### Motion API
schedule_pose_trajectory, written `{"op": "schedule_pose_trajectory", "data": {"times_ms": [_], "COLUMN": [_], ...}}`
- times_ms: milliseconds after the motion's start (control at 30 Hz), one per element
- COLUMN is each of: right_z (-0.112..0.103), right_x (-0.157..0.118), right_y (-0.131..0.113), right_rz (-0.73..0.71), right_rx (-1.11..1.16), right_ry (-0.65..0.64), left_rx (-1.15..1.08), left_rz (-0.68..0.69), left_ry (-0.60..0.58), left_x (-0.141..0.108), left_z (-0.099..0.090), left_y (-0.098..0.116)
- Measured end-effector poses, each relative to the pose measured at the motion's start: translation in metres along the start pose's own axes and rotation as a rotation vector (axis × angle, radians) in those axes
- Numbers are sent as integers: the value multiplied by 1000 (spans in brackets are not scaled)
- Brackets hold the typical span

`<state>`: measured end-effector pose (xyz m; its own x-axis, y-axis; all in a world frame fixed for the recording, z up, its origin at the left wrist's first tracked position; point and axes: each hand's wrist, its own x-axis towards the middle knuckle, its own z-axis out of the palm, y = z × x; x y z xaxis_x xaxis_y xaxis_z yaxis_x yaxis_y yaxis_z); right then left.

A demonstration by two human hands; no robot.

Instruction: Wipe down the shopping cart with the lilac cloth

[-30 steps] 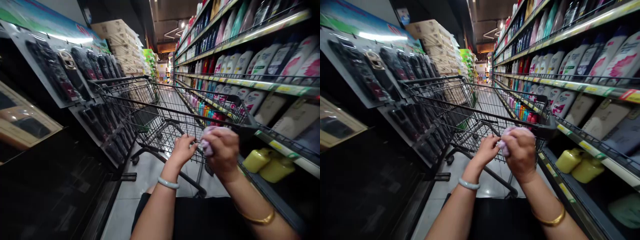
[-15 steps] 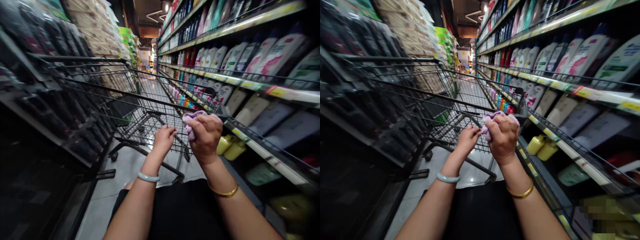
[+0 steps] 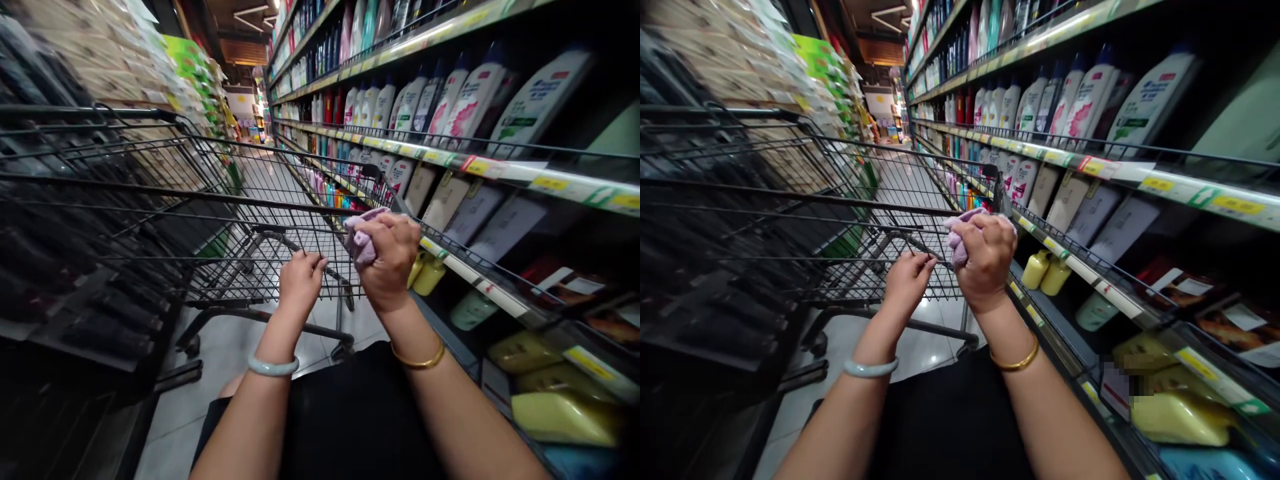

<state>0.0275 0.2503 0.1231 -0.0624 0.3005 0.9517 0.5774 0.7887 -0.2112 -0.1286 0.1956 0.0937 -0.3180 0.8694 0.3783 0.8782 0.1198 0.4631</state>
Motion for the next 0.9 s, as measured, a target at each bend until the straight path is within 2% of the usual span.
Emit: {"op": "schedule_pose_trajectory", "data": {"times_ms": [200,333,400,500,533,633,700,833,900], "right_z": [7,12,18,27,29,31,30,26,23], "right_x": [-13,-18,-23,-27,-27,-21,-19,-22,-21], "right_y": [4,11,15,24,29,43,47,44,45], "right_rz": [-88,43,39,-47,-46,54,106,107,149], "right_rx": [-33,-62,-42,8,14,-4,-27,-62,-92], "right_ry": [-150,-99,-177,-321,-309,-131,-98,-324,-376], "left_rx": [-3,-9,-9,-9,-12,-28,-35,-43,-83], "left_rz": [31,59,77,97,106,130,133,73,60], "left_ry": [16,-7,-19,-28,-27,-27,-32,18,92], "left_x": [7,16,20,25,25,24,22,15,12], "left_z": [5,9,12,18,20,25,27,24,18], "left_y": [0,0,0,1,2,4,5,4,2]}}
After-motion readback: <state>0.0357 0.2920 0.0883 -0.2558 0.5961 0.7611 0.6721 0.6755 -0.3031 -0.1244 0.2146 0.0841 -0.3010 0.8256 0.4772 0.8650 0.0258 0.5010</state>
